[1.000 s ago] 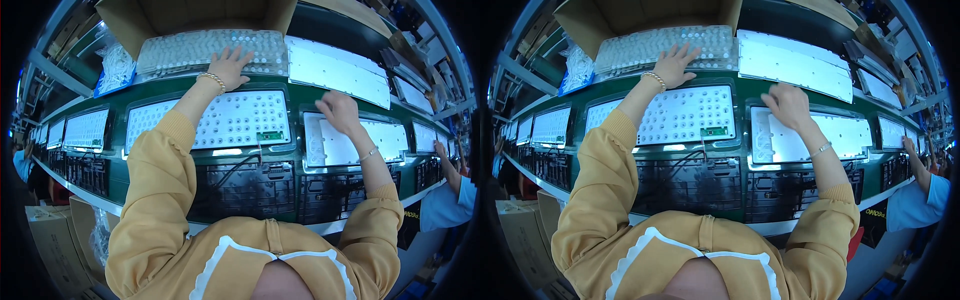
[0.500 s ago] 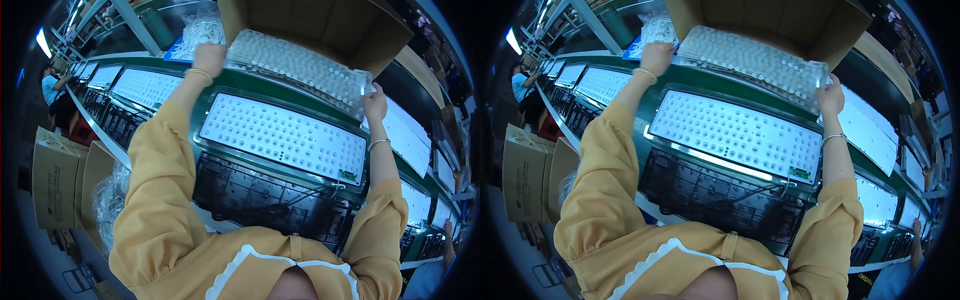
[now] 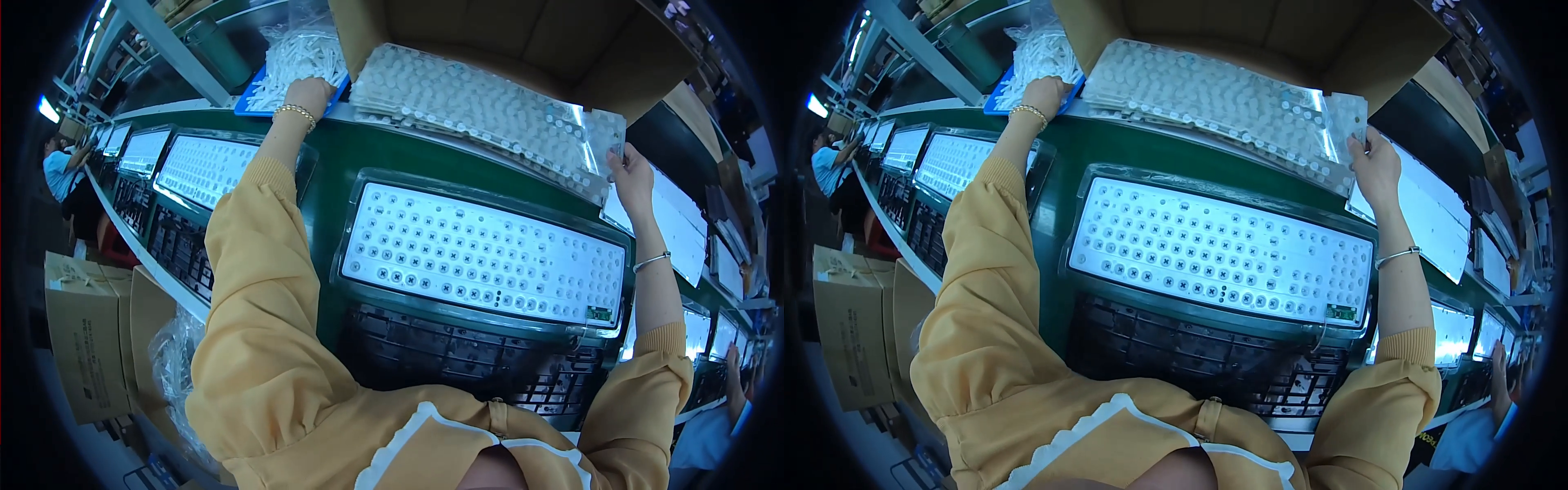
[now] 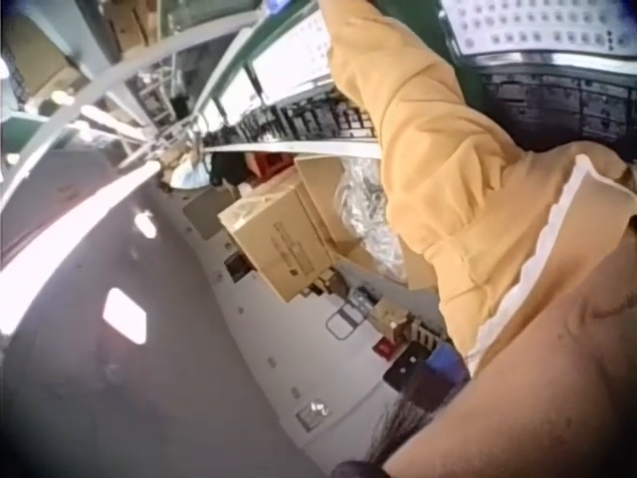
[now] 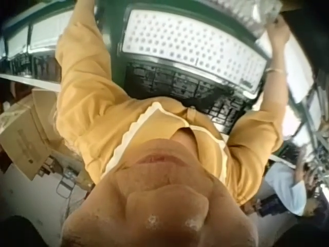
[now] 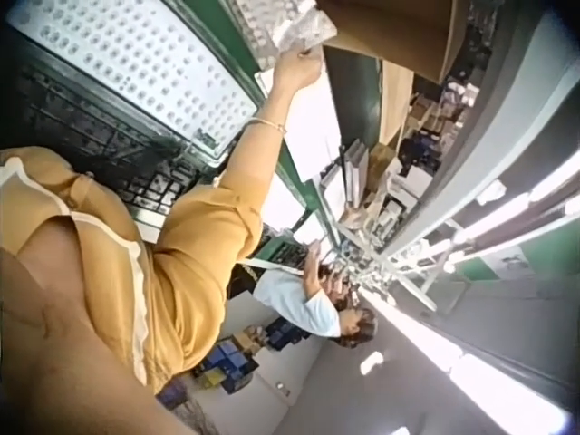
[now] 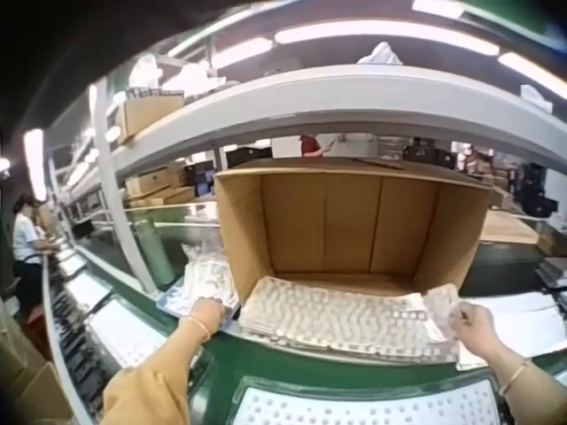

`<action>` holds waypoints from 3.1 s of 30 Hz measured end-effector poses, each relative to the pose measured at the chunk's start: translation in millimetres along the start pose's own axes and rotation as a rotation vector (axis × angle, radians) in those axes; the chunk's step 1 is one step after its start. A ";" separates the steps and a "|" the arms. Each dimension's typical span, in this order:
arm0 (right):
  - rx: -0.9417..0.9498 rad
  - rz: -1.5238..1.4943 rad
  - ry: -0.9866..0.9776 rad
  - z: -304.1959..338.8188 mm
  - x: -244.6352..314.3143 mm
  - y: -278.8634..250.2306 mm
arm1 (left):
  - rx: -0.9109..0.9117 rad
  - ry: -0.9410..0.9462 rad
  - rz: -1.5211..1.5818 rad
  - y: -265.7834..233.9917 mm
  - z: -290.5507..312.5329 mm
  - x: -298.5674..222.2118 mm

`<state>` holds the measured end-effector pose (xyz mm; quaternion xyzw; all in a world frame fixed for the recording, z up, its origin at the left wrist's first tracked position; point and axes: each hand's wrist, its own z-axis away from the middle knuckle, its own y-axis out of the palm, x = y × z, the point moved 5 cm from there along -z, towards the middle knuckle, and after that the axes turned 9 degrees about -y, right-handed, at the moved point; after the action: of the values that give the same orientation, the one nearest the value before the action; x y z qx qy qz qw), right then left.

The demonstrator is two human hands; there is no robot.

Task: Assembling electronic components and applying stickers on an assembly line.

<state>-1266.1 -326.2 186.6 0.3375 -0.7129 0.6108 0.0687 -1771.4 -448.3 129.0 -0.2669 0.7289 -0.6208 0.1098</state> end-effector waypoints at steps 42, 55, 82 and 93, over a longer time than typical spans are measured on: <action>-0.118 0.162 0.214 148.2 -65.5 2.1 | -0.006 0.017 1.013 -55.2 244.7 -93.3; -0.217 -0.180 0.133 161.7 -17.2 -0.9 | 0.439 0.434 1.250 -106.7 244.7 -130.2; 0.070 -0.269 0.233 167.1 -63.1 9.3 | -0.230 1.071 0.637 -108.6 266.7 -327.3; -0.046 -0.408 0.297 195.5 -73.9 20.9 | -0.160 1.038 0.574 -92.2 288.6 -320.0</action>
<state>-1160.1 -475.6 83.9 0.3792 -0.6259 0.6109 0.3021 -1339.5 -532.4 103.9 0.2714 0.7746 -0.5589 -0.1179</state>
